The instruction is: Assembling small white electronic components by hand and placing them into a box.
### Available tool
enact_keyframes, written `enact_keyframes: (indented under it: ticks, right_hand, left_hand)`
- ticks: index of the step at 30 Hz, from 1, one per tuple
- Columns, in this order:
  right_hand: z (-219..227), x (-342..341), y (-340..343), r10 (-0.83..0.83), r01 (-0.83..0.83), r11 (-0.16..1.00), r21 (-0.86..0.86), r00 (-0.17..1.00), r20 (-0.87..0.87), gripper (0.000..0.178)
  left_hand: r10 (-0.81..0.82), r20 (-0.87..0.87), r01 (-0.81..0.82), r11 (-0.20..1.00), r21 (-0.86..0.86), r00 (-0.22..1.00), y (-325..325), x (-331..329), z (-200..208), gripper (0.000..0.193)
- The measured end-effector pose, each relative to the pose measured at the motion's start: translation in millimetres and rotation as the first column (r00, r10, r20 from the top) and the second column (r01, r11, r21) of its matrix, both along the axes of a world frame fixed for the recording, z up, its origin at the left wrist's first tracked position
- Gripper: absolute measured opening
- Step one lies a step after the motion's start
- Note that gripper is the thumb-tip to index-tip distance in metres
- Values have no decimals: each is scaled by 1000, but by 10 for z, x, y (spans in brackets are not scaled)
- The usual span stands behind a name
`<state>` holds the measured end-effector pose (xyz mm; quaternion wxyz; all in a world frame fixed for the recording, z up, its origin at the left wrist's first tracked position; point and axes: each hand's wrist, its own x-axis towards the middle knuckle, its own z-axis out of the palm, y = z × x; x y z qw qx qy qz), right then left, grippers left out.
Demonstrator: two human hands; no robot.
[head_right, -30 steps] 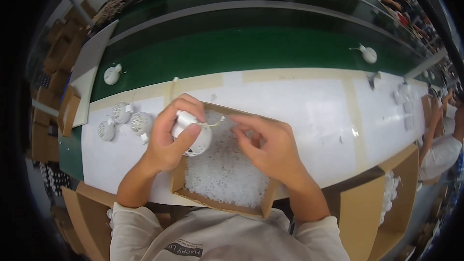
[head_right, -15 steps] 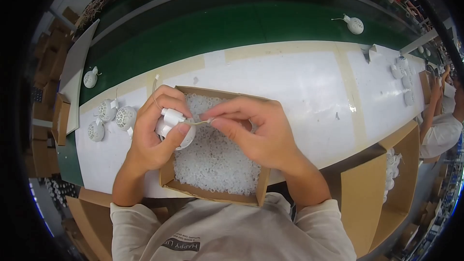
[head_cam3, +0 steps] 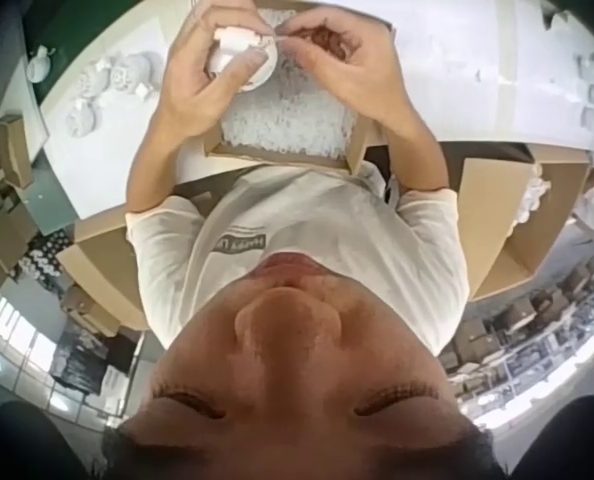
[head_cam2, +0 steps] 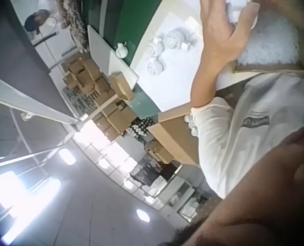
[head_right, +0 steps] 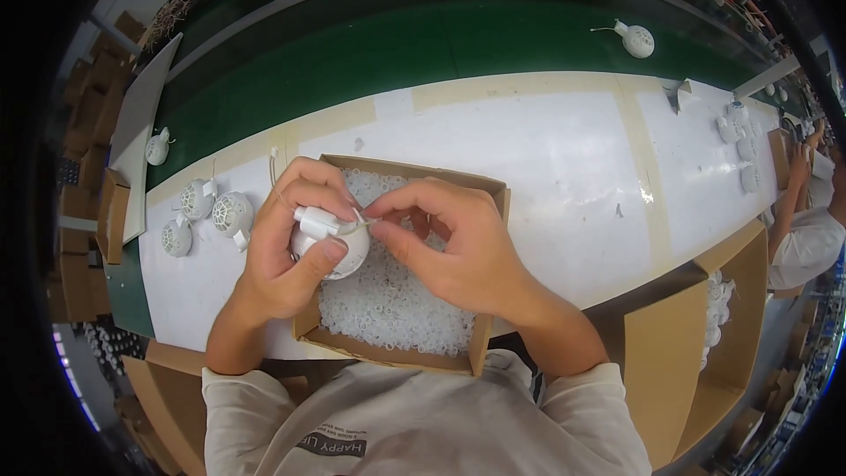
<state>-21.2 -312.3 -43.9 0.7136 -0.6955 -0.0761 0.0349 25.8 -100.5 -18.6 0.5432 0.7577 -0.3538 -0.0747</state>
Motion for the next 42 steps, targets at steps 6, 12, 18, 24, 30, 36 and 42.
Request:
enact_keyframes:
  ticks: [6, 12, 18, 24, 30, 36, 42]
  right_hand:
    - [56, 12, -66, 66, -58, 982, 181, 997, -35, 14]
    - [105, -25, -84, 195, -123, 860, 496, 976, -97, 12]
    - [50, -31, -138, 175, -111, 816, 567, 983, -59, 12]
    - [129, -31, -150, 206, -80, 858, 508, 959, -196, 12]
    - [88, -27, -87, 40, -60, 984, 168, 992, 121, 15]
    - [104, -23, -143, 5, 25, 996, -86, 943, 332, 11]
    - [150, -93, -142, 51, -27, 886, 463, 998, -39, 8]
  left_hand:
    - [-54, 97, 47, 996, 77, 994, -52, -38, 67, 39]
    - [15, 153, -17, 1000, 11, 988, -68, -11, 48, 38]
    - [13, 169, -11, 1000, -17, 986, -60, 5, 23, 26]
    - [-58, 49, 63, 992, -106, 997, -59, 3, 10, 17]
    - [-10, -46, 2, 985, -171, 999, -94, -100, 18, 17]
    - [-16, 6, 16, 990, -139, 1000, -112, -125, 13, 19]
    - [-69, 16, 71, 989, -128, 997, -64, -53, 53, 21]
